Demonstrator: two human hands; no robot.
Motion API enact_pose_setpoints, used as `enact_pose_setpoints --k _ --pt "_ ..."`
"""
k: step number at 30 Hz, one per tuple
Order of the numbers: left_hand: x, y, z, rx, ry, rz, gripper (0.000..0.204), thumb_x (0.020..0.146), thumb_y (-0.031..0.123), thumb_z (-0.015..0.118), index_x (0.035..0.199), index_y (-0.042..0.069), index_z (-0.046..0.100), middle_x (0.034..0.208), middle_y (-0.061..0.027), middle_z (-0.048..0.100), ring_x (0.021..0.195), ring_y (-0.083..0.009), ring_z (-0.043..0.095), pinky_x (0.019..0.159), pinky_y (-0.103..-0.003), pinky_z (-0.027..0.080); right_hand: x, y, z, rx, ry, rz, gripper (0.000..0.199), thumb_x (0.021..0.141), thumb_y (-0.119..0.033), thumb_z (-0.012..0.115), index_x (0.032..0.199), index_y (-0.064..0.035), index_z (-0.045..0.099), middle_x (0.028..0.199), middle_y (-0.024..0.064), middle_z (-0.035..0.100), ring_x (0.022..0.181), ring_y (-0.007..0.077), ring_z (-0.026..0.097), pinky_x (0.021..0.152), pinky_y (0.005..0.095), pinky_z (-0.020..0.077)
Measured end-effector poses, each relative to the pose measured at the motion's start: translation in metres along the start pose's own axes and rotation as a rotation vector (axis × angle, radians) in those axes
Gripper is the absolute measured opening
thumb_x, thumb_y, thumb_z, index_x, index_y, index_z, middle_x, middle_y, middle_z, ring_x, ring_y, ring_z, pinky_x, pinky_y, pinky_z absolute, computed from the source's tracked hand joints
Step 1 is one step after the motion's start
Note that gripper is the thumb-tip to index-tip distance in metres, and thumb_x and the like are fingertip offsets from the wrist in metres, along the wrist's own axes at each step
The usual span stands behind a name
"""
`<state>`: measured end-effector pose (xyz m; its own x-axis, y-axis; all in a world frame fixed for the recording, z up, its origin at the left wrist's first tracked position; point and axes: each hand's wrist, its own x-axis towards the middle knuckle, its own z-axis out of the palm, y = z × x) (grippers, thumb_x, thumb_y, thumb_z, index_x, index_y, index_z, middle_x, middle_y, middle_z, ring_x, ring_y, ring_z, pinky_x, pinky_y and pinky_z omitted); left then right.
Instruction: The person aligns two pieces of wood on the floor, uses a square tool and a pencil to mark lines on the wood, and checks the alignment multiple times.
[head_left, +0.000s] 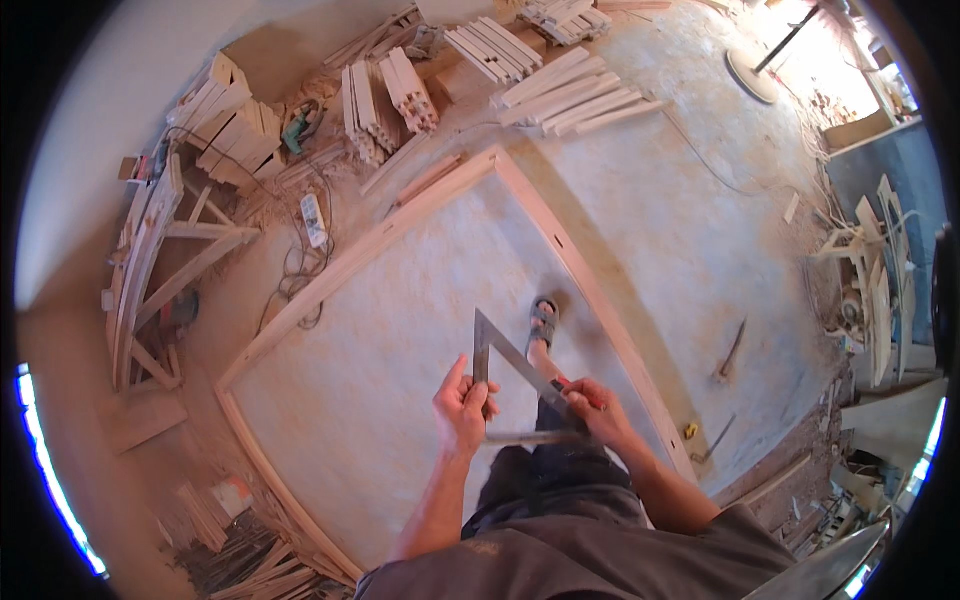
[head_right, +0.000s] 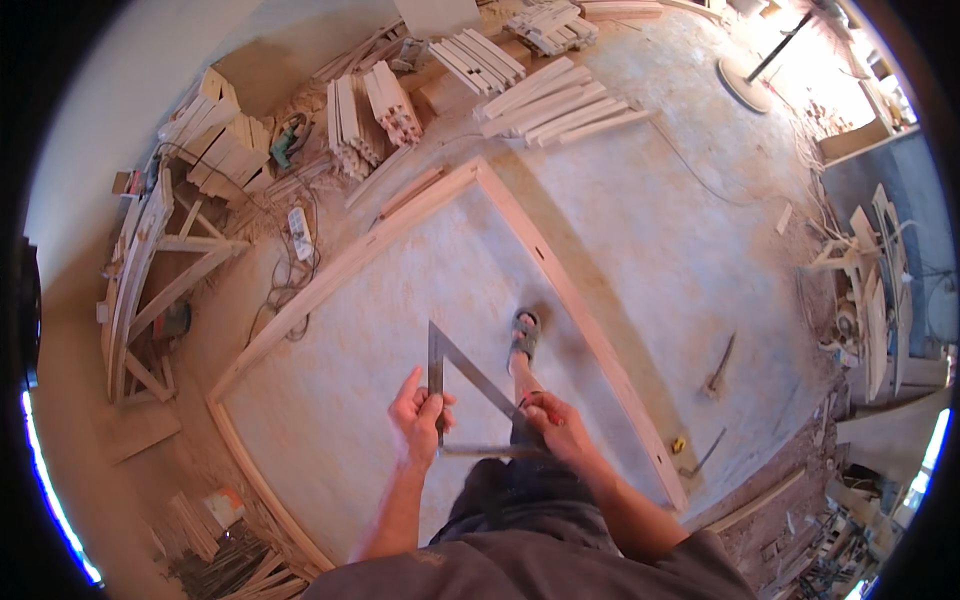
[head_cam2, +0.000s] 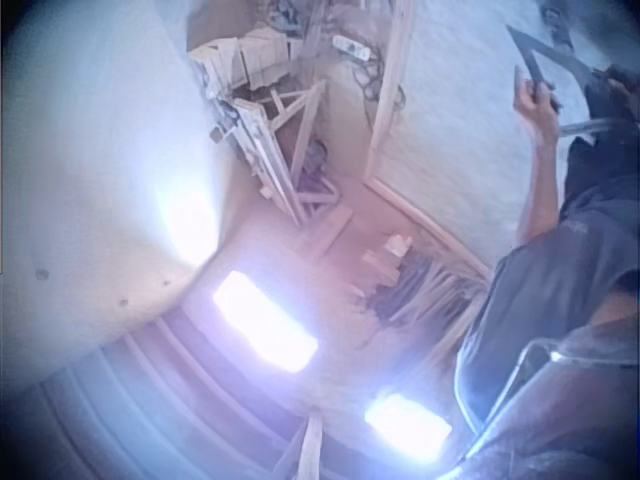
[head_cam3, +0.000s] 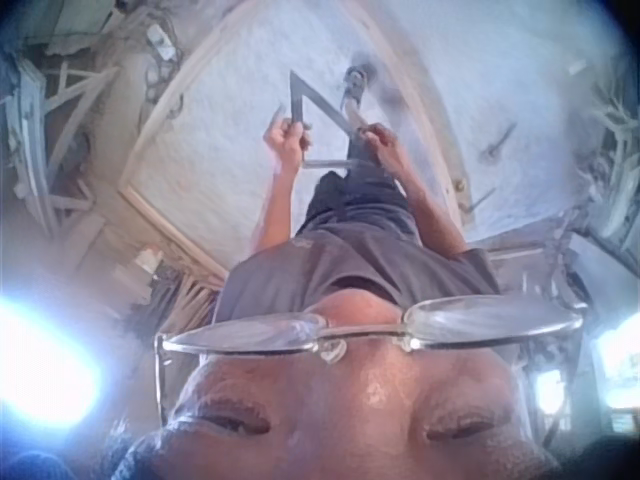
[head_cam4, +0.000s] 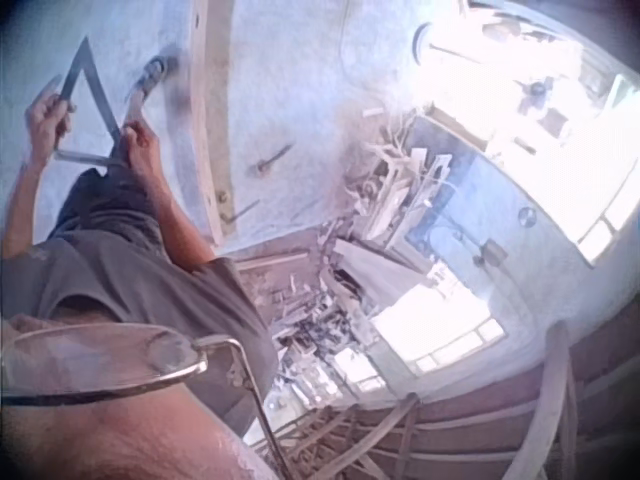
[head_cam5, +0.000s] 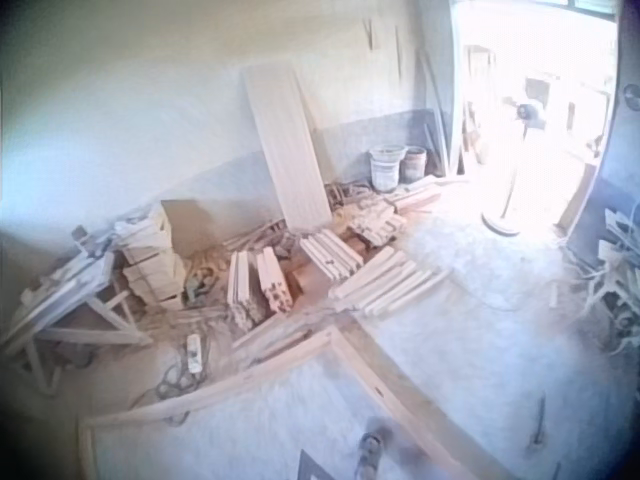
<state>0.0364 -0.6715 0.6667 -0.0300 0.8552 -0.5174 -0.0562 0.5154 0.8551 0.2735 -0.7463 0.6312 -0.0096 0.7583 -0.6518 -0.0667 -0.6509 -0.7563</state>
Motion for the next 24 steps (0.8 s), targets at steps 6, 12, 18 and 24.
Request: enact_pose_setpoints --k 6,12,18,24 --pt "0.146 0.018 0.003 -0.114 0.095 -0.147 0.066 0.100 0.001 0.056 0.158 -0.010 0.027 0.092 -0.0154 0.070 0.058 -0.0167 0.061 0.051 -0.030 0.048 0.138 -0.059 0.007 -0.134 0.082 0.079 0.017 0.099 -0.017 0.065 0.102 -0.0008 0.068 0.082 -0.0003 0.064 0.081 0.0089 0.059 0.076 0.0259 0.0481" --pt "0.272 0.043 -0.004 -0.236 0.086 -0.296 0.045 0.104 0.003 0.050 0.148 -0.003 0.047 0.093 -0.0106 0.067 0.062 -0.0149 0.062 0.054 -0.028 0.049 0.245 -0.126 0.011 -0.407 0.167 0.091 0.015 0.095 -0.014 0.069 0.104 -0.0026 0.072 0.088 0.0104 0.074 0.082 0.0178 0.071 0.077 0.0347 0.0557" --pt "0.424 0.033 -0.021 -0.103 -0.062 -0.393 0.043 0.101 0.007 0.050 0.142 -0.003 0.056 0.080 -0.0069 0.066 0.054 -0.0123 0.059 0.048 -0.028 0.048 0.352 -0.145 0.029 -0.452 0.261 0.105 0.013 0.094 -0.015 0.070 0.102 -0.0051 0.073 0.090 0.0101 0.075 0.087 0.0175 0.070 0.081 0.0332 0.0542" --pt "0.552 0.020 -0.067 -0.043 0.043 -0.439 0.047 0.102 0.005 0.050 0.148 -0.001 0.052 0.080 -0.0067 0.065 0.052 -0.0110 0.057 0.047 -0.027 0.046 0.455 -0.143 0.038 -0.464 0.351 0.083 0.013 0.091 -0.010 0.069 0.103 -0.0024 0.069 0.087 0.0103 0.071 0.084 0.0171 0.068 0.081 0.0320 0.0534"
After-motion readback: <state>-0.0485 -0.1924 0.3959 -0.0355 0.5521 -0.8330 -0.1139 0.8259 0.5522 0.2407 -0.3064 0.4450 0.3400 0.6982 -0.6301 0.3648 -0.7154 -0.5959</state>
